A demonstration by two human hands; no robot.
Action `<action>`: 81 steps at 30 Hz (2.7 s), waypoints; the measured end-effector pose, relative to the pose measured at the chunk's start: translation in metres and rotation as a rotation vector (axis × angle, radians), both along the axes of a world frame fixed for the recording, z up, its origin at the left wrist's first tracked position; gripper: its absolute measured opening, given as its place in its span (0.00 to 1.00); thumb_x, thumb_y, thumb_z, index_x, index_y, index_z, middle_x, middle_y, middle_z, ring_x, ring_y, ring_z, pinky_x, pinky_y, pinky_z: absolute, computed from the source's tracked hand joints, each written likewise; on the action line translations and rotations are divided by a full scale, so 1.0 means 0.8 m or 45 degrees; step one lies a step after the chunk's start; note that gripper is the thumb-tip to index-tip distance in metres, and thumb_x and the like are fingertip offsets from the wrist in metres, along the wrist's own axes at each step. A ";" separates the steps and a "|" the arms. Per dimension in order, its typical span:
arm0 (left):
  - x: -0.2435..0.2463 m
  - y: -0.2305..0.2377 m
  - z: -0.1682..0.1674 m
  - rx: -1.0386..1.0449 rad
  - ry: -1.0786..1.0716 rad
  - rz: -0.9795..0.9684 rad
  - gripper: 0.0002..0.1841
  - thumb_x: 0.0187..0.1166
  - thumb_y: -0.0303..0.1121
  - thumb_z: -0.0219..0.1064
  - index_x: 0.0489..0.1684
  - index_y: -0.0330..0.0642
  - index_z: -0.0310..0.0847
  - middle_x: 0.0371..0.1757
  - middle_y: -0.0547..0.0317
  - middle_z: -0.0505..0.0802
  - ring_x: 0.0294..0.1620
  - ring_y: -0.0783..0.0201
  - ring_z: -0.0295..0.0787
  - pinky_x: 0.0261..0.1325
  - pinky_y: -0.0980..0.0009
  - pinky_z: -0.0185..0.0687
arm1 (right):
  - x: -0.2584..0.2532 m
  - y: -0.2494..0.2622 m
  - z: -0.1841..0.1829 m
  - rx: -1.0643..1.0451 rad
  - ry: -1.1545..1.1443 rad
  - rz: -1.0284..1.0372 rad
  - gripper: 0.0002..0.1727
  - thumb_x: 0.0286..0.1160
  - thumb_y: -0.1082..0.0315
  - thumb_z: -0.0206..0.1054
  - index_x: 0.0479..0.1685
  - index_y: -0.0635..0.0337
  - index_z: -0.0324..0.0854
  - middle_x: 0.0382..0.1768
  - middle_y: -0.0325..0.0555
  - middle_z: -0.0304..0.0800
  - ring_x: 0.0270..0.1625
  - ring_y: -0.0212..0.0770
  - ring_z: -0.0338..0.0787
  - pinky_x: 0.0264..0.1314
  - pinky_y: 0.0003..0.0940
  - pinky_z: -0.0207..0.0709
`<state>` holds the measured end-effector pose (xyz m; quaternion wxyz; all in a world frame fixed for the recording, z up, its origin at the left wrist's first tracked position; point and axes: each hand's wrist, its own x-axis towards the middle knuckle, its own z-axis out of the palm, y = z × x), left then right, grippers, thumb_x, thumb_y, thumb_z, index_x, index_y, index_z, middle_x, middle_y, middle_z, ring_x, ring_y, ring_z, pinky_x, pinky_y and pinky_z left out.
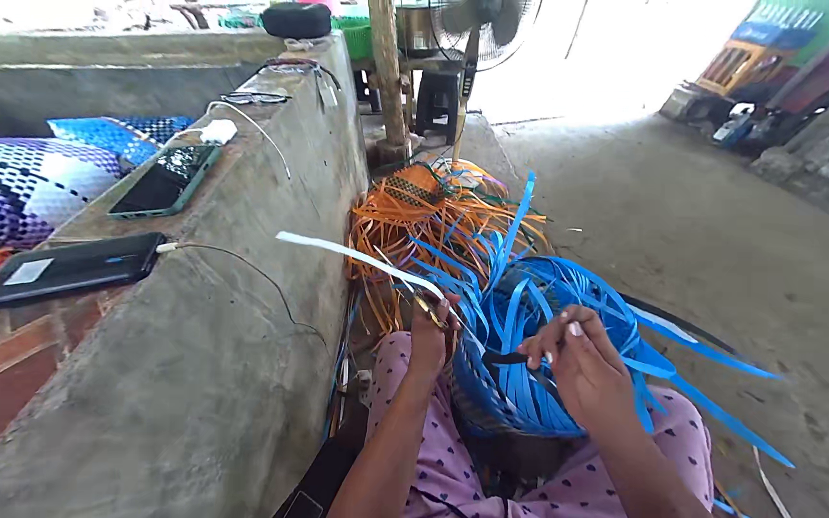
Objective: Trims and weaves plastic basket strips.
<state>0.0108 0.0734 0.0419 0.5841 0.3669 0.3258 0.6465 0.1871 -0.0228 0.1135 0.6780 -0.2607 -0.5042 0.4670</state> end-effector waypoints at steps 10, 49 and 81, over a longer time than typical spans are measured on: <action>0.025 -0.061 0.047 0.246 0.719 0.020 0.19 0.76 0.27 0.71 0.59 0.24 0.74 0.39 0.57 0.89 0.31 0.76 0.88 0.36 0.78 0.87 | -0.041 0.043 0.023 0.096 -0.722 -0.476 0.14 0.72 0.70 0.72 0.52 0.70 0.88 0.48 0.46 0.86 0.28 0.16 0.73 0.28 0.09 0.67; 0.006 -0.130 0.060 0.783 1.341 -0.241 0.32 0.64 0.31 0.66 0.71 0.23 0.71 0.44 0.49 0.94 0.38 0.57 0.93 0.42 0.61 0.89 | -0.009 -0.011 0.007 0.372 -0.580 -0.418 0.08 0.88 0.69 0.56 0.48 0.61 0.80 0.34 0.30 0.87 0.28 0.14 0.80 0.31 0.10 0.76; 0.030 -0.109 0.053 -0.382 0.763 -1.487 0.21 0.90 0.25 0.50 0.80 0.36 0.65 0.31 0.57 0.93 0.24 0.66 0.92 0.31 0.72 0.90 | 0.054 -0.056 -0.082 -0.734 -0.138 -0.615 0.11 0.90 0.73 0.49 0.42 0.64 0.77 0.15 0.32 0.76 0.12 0.22 0.73 0.14 0.15 0.67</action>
